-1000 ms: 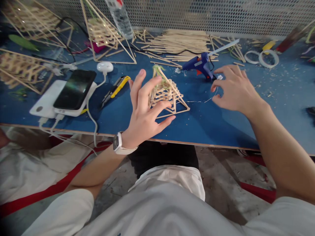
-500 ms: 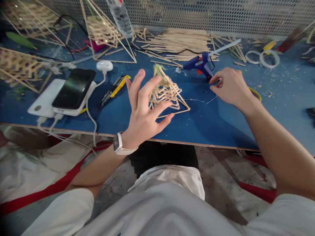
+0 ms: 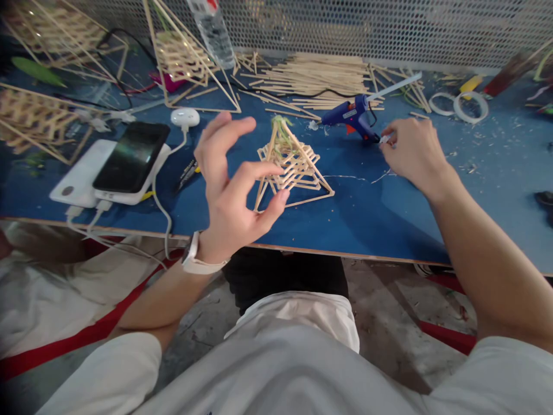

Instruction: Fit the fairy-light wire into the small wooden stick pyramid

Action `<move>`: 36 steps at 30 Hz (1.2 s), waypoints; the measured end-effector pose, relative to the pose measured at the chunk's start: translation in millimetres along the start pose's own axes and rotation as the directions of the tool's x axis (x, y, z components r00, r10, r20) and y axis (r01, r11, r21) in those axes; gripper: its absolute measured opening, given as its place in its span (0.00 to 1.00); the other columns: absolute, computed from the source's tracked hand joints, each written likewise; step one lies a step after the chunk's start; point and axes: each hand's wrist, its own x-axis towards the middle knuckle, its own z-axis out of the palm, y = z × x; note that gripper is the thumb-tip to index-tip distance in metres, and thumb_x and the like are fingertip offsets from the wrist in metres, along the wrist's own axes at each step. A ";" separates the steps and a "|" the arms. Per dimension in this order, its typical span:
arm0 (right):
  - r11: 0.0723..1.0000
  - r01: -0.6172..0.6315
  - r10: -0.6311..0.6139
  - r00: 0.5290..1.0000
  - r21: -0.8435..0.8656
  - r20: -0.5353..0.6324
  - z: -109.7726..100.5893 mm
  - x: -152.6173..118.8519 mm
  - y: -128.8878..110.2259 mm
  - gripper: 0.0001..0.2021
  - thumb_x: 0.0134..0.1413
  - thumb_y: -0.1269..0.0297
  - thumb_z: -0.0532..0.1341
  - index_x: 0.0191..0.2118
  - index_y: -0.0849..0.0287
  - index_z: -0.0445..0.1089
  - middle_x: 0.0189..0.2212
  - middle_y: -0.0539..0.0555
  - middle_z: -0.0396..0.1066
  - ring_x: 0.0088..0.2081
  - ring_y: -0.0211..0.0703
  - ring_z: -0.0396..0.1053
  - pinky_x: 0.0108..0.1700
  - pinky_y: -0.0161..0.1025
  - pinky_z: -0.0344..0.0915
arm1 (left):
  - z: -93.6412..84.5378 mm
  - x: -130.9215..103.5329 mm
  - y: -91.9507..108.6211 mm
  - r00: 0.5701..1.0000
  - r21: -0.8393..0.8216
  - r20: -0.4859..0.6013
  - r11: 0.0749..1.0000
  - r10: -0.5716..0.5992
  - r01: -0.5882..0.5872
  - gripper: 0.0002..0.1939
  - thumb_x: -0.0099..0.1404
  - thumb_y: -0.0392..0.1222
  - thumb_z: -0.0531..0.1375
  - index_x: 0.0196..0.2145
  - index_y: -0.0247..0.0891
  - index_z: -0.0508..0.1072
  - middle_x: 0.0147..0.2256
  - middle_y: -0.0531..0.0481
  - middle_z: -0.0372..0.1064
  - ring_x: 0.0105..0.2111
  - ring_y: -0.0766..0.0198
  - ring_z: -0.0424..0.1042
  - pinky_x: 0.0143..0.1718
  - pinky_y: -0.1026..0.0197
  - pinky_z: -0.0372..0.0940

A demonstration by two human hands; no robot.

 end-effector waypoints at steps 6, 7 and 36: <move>0.938 0.198 -0.132 0.964 0.285 -0.232 -14.1 -39.4 -44.5 0.16 0.65 0.65 0.73 0.57 0.51 0.86 0.39 0.52 0.85 0.36 0.35 0.78 0.49 0.37 0.77 | -10.3 35.2 -36.7 1.000 -0.180 0.019 0.984 -0.002 0.005 0.22 0.79 0.59 0.63 0.65 0.54 0.71 0.67 0.39 0.71 0.71 0.42 0.71 0.75 0.33 0.68; 0.914 0.243 -0.154 0.949 0.326 -0.276 -17.8 -50.3 -56.7 0.17 0.66 0.65 0.73 0.59 0.49 0.85 0.41 0.52 0.85 0.37 0.36 0.80 0.48 0.37 0.78 | -9.9 40.9 -46.0 0.997 -0.215 0.072 0.976 -0.012 0.028 0.27 0.78 0.63 0.64 0.68 0.55 0.68 0.66 0.41 0.71 0.71 0.43 0.72 0.75 0.33 0.69; 0.873 0.364 -0.251 0.906 0.324 -0.342 -24.6 -104.5 -135.6 0.15 0.72 0.63 0.70 0.59 0.39 0.84 0.46 0.51 0.85 0.43 0.48 0.85 0.49 0.51 0.85 | 28.4 41.2 -76.7 0.953 -0.390 0.302 0.907 -0.038 0.160 0.30 0.78 0.61 0.59 0.73 0.59 0.62 0.72 0.46 0.71 0.72 0.48 0.74 0.74 0.40 0.73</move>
